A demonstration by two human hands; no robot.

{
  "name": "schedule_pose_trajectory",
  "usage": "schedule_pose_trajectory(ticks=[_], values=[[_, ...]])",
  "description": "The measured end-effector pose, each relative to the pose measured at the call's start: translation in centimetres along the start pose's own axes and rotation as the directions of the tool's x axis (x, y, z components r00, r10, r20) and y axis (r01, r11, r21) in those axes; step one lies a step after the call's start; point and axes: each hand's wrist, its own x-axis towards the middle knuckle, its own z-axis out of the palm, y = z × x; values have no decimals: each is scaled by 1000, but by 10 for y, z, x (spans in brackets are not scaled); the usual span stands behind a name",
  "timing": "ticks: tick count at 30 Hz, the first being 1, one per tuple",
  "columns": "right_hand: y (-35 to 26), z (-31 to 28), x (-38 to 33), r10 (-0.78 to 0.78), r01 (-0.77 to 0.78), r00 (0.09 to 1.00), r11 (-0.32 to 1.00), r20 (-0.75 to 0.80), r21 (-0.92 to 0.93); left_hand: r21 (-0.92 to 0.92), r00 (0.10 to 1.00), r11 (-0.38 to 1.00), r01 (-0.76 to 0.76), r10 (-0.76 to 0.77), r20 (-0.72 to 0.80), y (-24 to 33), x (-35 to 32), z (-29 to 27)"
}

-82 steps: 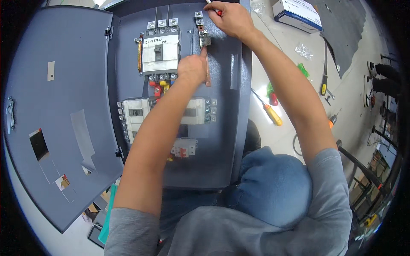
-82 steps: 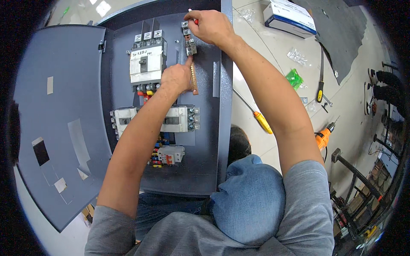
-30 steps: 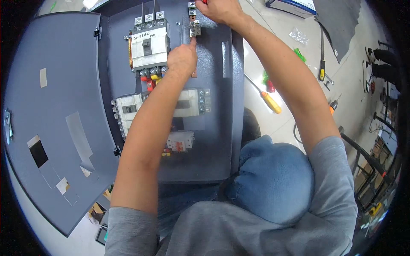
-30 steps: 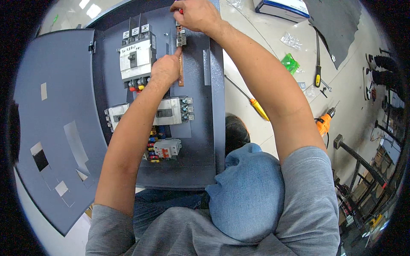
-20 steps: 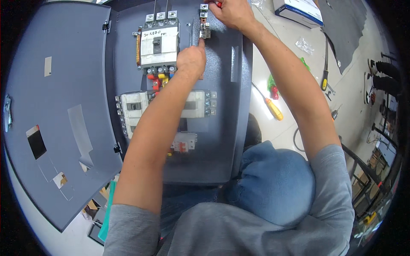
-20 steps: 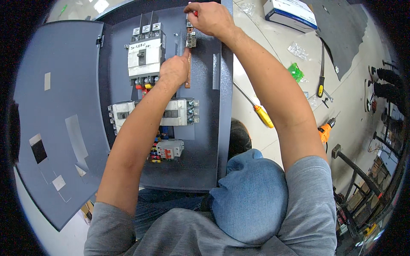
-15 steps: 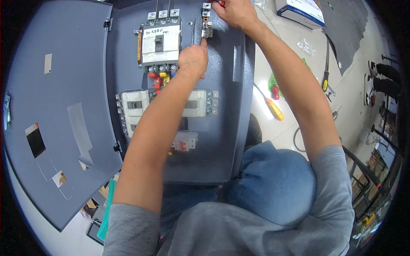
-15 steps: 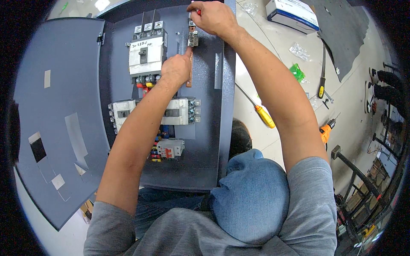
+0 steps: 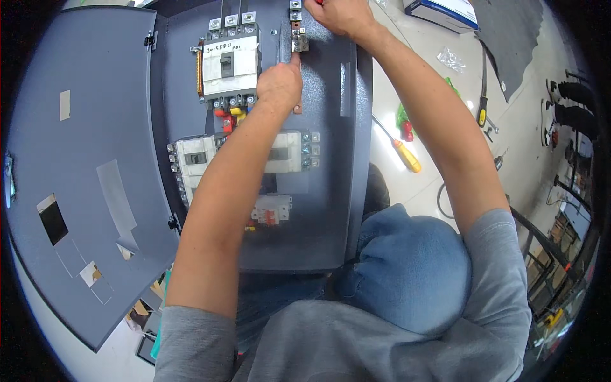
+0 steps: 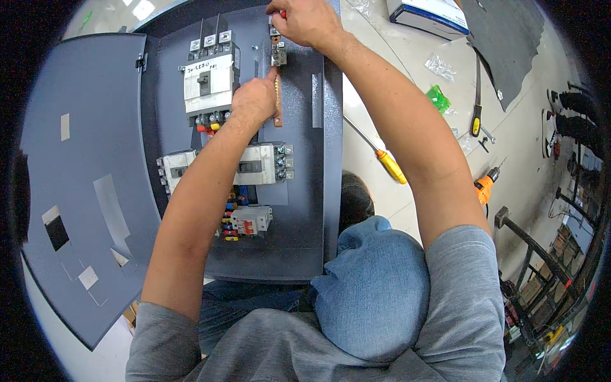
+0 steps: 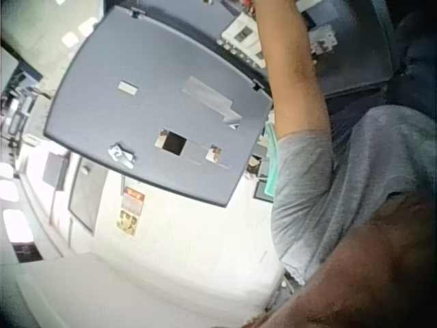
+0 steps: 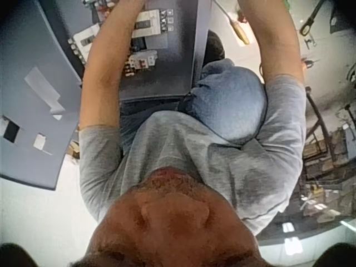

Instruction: Installing and wiring circuit breakers into an electrical distribution panel.

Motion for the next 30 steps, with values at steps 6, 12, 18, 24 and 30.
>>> schedule_pose_trajectory(ticks=[6, 12, 18, 24, 30], values=[[0, 1, 1, -30, 30, 1000, 1000, -4, 8, -2, 999, 999, 38, -38, 38, -2, 6, 5], [-2, 1, -1, -7, 7, 1000, 999, 1, 35, -16, 999, 999, 41, -40, 32, -2, 4, 5], [0, 4, 3, 34, -33, 998, 999, 48, -3, -23, 999, 999, 37, -36, 28, -3, 7, 7], [-5, -7, 2, 18, -19, 999, 1000, 39, 19, -33, 1000, 999, 27, -27, -2, -1, 5, 3], [-9, 2, 3, 48, -50, 998, 996, 36, 75, -44, 999, 998, 35, -36, -8, -7, 5, 12]])
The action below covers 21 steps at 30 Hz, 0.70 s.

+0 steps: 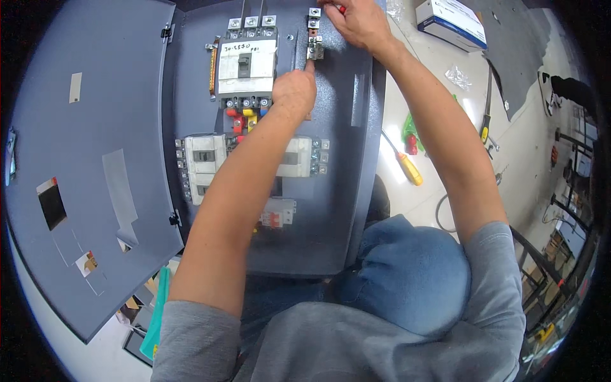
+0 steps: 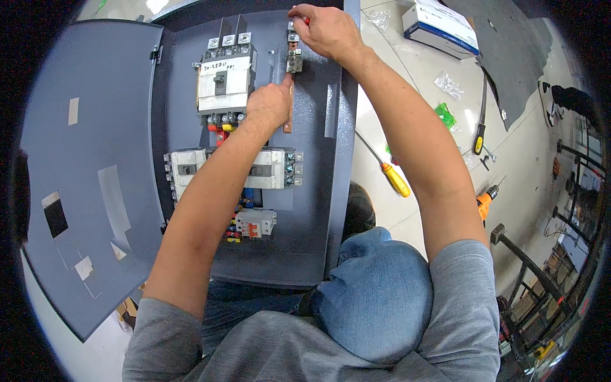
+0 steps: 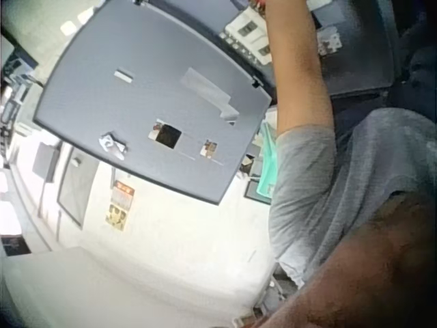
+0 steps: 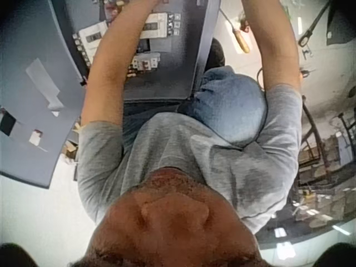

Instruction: Installing and wiring circuit breakers into an electrical distribution panel.

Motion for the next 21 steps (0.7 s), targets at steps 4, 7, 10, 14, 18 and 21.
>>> schedule_pose_trajectory(ticks=[4, 7, 10, 14, 18, 21], values=[[50, 23, 6, 52, -39, 978, 997, -201, 66, -6, 1000, 1000, -15, 15, -20, 7, 2, 1], [49, 21, 19, -45, 78, 980, 984, 195, -163, -18, 1000, 1000, -9, 9, -14, 5, 2, 2], [24, 15, 17, 86, -48, 980, 976, 177, -212, 5, 1000, 1000, -4, 4, -23, 0, 1, 4], [8, 16, 20, 146, -94, 976, 952, 164, -290, -3, 999, 1000, -23, 23, -44, 1, 0, 4], [9, 28, 18, 141, -82, 970, 957, 196, -280, -4, 1000, 1000, -8, 8, 11, 5, -1, -3], [10, 33, 16, 142, -80, 963, 962, 230, -260, -14, 1000, 1000, 5, -5, 8, 5, -2, -4]])
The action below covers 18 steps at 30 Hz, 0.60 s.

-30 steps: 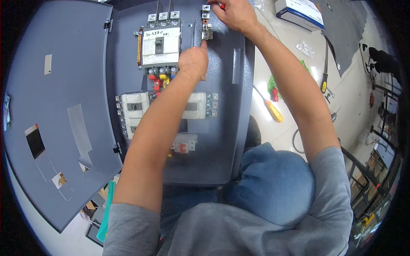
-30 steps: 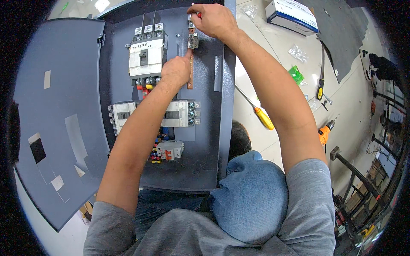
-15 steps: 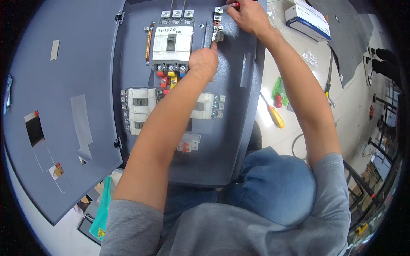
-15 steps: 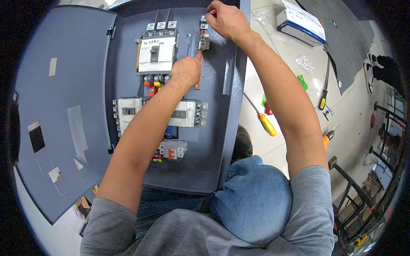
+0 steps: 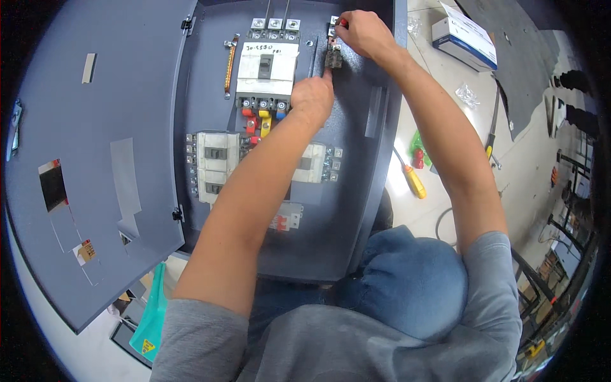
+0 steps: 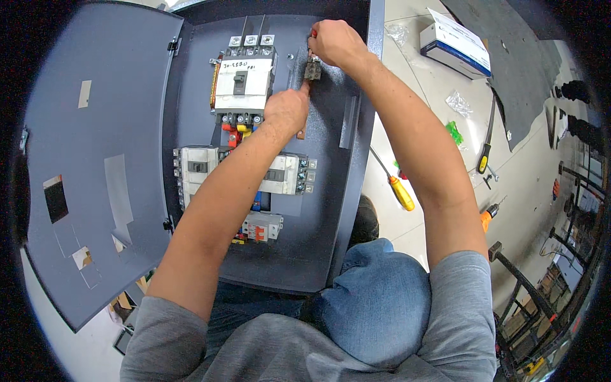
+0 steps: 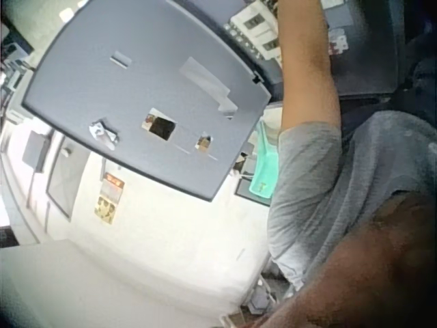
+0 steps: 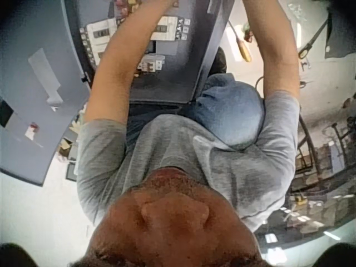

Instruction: Installing and wiring circuit breakers into an electrical distribution panel.

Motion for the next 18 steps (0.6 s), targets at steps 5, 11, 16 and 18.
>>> schedule_pose_trajectory(ticks=[5, 11, 16, 18], values=[[2, 5, 0, 8, -8, 1000, 1000, 30, -2, 20, 999, 1000, -21, 20, 34, 0, -2, -1], [5, 8, 3, 11, -11, 1000, 1000, 11, 0, 16, 999, 1000, -27, 26, 21, -1, 0, -1], [4, 9, 2, 15, -15, 998, 1000, 53, 9, 7, 1000, 1000, -7, 7, 23, -1, 2, 1], [2, 8, 1, -15, 16, 999, 1000, 42, -20, 1, 1000, 1000, 3, -3, 25, -2, 3, 1]])
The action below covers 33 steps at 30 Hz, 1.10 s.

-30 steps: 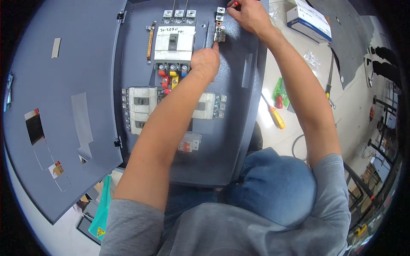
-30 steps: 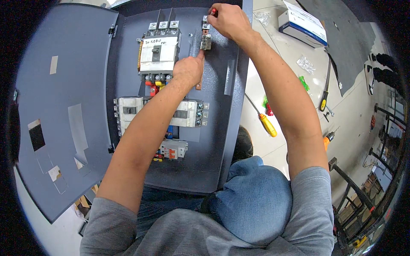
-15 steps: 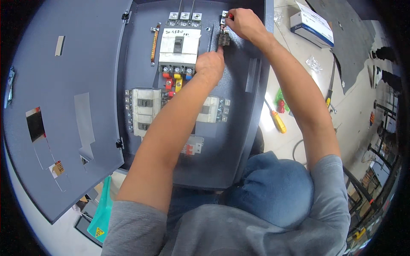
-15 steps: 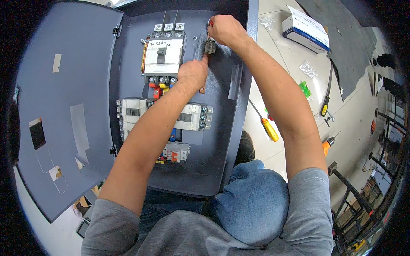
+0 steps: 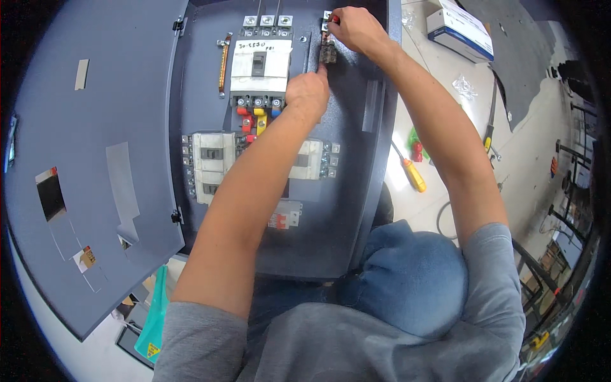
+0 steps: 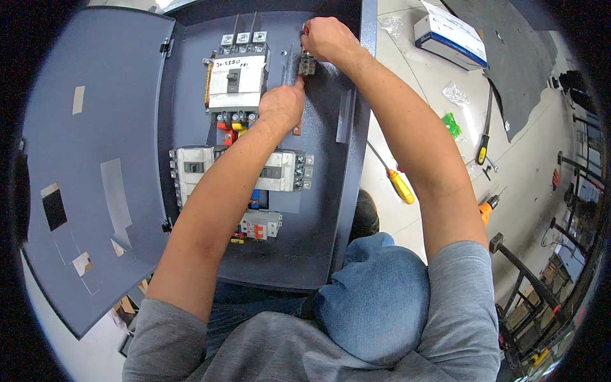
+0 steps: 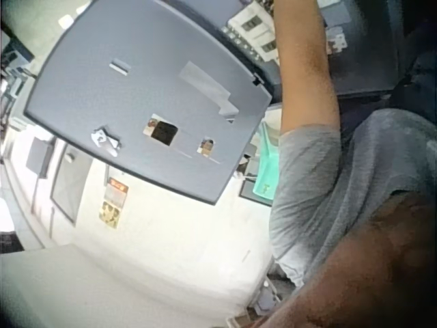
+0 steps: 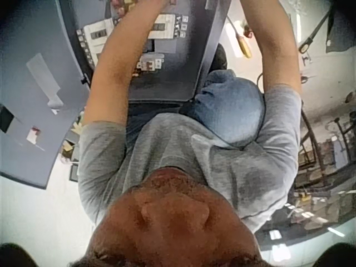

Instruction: Installing and wiring circuit breakers into an electrical distribution panel.

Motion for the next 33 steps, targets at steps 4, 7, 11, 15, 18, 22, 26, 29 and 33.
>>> schedule_pose_trajectory(ticks=[4, 7, 11, 15, 18, 22, 26, 29, 33], values=[[1, 1, 0, 7, -7, 1000, 1000, 13, 19, -11, 1000, 1000, -11, 10, -22, 1, -2, 1], [1, 5, 4, -10, 10, 1000, 1000, -11, 1, -19, 999, 1000, -13, 12, -33, 0, -2, 1], [3, 8, 6, -1, 2, 999, 1000, -33, 24, -22, 999, 1000, -16, 15, -43, 0, -2, 2], [4, 9, 9, 6, -6, 1000, 1000, -8, 17, -23, 999, 1000, -19, 18, -41, 0, 0, 3], [0, 9, 10, 0, 0, 1000, 1000, 0, 13, -26, 999, 1000, -11, 10, -43, -2, 1, 4], [1, 12, 10, -8, 8, 999, 1000, -32, 8, -34, 1000, 999, 5, -6, -26, 0, 0, 2], [9, 15, 6, 7, -8, 998, 1000, -59, -25, -33, 1000, 999, 0, -1, -24, 5, -2, 0], [-3, -1, -3, 21, -21, 999, 1000, -43, -6, -28, 1000, 1000, 3, -4, -18, 3, 2, 2], [-38, -58, -62, 18, -12, 998, 996, 57, -91, -38, 1000, 999, 13, -14, -23, -1, -1, 1]])
